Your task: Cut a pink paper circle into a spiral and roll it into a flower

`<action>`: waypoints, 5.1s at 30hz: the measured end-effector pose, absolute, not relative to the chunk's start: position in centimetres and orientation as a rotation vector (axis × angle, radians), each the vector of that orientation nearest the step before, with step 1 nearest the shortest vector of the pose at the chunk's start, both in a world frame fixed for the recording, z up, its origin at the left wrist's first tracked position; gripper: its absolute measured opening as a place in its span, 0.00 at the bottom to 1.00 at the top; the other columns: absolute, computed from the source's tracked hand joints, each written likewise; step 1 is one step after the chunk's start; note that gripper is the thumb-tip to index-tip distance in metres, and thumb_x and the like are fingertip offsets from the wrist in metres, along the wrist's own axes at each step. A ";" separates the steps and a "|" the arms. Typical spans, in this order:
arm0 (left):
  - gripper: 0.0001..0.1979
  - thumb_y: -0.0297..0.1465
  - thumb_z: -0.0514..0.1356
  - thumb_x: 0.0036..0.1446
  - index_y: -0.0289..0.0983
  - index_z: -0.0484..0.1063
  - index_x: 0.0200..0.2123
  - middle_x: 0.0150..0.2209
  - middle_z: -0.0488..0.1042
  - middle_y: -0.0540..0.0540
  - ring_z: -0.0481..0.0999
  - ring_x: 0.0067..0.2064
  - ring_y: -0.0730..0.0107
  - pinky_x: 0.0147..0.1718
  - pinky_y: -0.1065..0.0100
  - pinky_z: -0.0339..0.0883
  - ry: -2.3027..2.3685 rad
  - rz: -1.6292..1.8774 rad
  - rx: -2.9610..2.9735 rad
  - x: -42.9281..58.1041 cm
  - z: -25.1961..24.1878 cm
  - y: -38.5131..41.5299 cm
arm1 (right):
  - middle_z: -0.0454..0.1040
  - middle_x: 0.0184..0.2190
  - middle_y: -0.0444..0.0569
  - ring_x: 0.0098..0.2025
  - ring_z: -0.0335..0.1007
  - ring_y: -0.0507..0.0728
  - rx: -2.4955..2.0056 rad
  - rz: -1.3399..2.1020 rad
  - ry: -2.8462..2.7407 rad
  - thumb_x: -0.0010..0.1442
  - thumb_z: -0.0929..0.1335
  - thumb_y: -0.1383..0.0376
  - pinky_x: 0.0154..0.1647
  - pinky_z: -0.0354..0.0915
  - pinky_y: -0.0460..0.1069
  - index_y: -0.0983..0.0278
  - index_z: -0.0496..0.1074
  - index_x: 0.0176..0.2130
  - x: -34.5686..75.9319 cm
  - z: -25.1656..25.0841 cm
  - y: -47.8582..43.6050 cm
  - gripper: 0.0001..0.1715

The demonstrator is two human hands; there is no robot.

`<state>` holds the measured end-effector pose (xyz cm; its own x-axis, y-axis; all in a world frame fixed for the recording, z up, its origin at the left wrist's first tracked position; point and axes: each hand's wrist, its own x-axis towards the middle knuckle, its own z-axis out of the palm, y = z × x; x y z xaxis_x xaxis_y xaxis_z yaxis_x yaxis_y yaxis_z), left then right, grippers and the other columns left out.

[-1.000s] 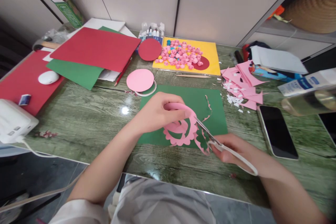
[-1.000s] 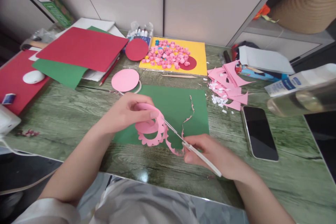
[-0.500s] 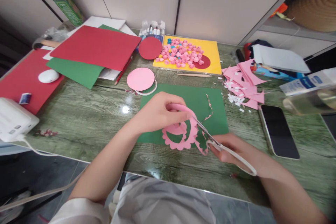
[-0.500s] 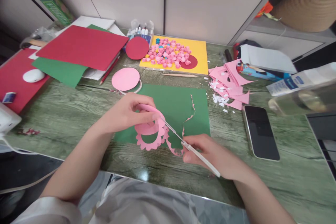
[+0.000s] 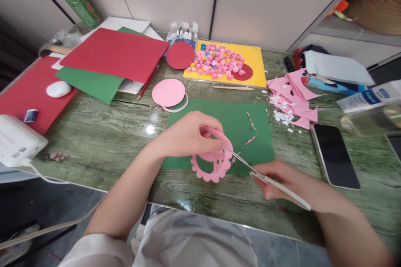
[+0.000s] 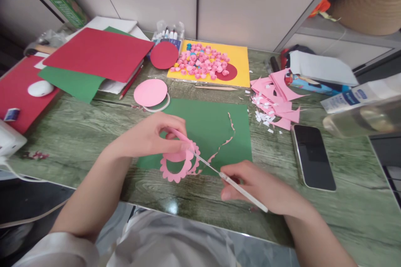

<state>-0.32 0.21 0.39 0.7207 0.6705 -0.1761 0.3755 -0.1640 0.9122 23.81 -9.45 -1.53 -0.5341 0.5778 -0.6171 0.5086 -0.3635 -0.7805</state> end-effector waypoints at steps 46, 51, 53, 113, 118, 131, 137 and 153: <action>0.15 0.40 0.60 0.51 0.34 0.70 0.23 0.21 0.66 0.53 0.62 0.26 0.79 0.24 0.76 0.55 0.978 0.747 1.527 2.9 -1.5 -2.0 | 0.51 0.25 0.41 0.27 0.44 0.51 -1.136 1.880 -1.650 0.57 0.56 0.39 0.27 0.44 0.47 0.62 0.55 0.27 23.7 -3.1 -9.8 0.29; 0.15 0.38 0.59 0.52 0.33 0.68 0.21 0.21 0.66 0.52 0.62 0.26 0.78 0.26 0.75 0.56 0.931 0.756 1.557 3.1 -1.7 -2.1 | 0.51 0.25 0.42 0.28 0.46 0.52 -1.117 1.826 -1.640 0.59 0.55 0.41 0.27 0.45 0.47 0.62 0.56 0.28 23.4 -3.3 -9.9 0.28; 0.14 0.38 0.59 0.53 0.33 0.67 0.21 0.21 0.66 0.52 0.62 0.27 0.78 0.27 0.74 0.56 0.913 0.753 1.567 3.0 -1.8 -2.2 | 0.51 0.25 0.42 0.28 0.47 0.52 -1.130 1.791 -1.656 0.60 0.55 0.42 0.26 0.46 0.46 0.63 0.57 0.28 23.4 -3.3 -9.9 0.27; 0.14 0.38 0.59 0.51 0.34 0.65 0.20 0.20 0.60 0.53 0.59 0.24 0.79 0.23 0.75 0.54 1.004 0.825 1.517 2.6 -1.5 -1.7 | 0.51 0.21 0.40 0.24 0.45 0.50 -1.277 1.843 -1.525 0.55 0.59 0.40 0.25 0.45 0.47 0.62 0.55 0.24 23.0 -3.0 -9.6 0.29; 0.14 0.37 0.60 0.50 0.34 0.65 0.20 0.20 0.60 0.53 0.59 0.24 0.79 0.23 0.75 0.54 1.018 0.842 1.492 2.3 -1.2 -1.6 | 0.50 0.21 0.39 0.24 0.45 0.50 -1.292 1.846 -1.524 0.55 0.60 0.40 0.25 0.46 0.47 0.62 0.55 0.24 23.4 -3.3 -9.8 0.30; 0.15 0.36 0.60 0.50 0.34 0.65 0.18 0.18 0.59 0.53 0.58 0.22 0.80 0.18 0.76 0.51 1.022 0.784 1.515 1.7 -0.6 -1.2 | 0.51 0.23 0.40 0.24 0.41 0.50 -1.261 1.901 -1.595 0.53 0.63 0.42 0.23 0.42 0.46 0.62 0.56 0.25 24.2 -3.4 -9.9 0.28; 0.14 0.37 0.60 0.49 0.33 0.66 0.19 0.18 0.57 0.53 0.58 0.22 0.80 0.18 0.76 0.52 0.987 0.709 1.520 1.2 0.0 -1.0 | 0.49 0.22 0.39 0.24 0.41 0.50 -1.292 1.927 -1.672 0.53 0.62 0.41 0.23 0.41 0.46 0.63 0.57 0.25 24.6 -3.1 -9.7 0.28; 0.13 0.33 0.58 0.51 0.33 0.66 0.19 0.19 0.62 0.52 0.60 0.21 0.80 0.18 0.76 0.52 0.922 0.536 1.645 0.7 0.4 -0.6 | 0.48 0.21 0.38 0.24 0.39 0.49 -1.357 1.982 -1.673 0.51 0.62 0.39 0.23 0.39 0.46 0.63 0.54 0.24 24.0 -1.5 -9.4 0.31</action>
<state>0.69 -0.56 0.37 0.5917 0.7974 -0.1181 0.2915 -0.0751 0.9536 23.95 -9.40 -1.52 -0.5524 0.6676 -0.4991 0.3797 -0.3315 -0.8637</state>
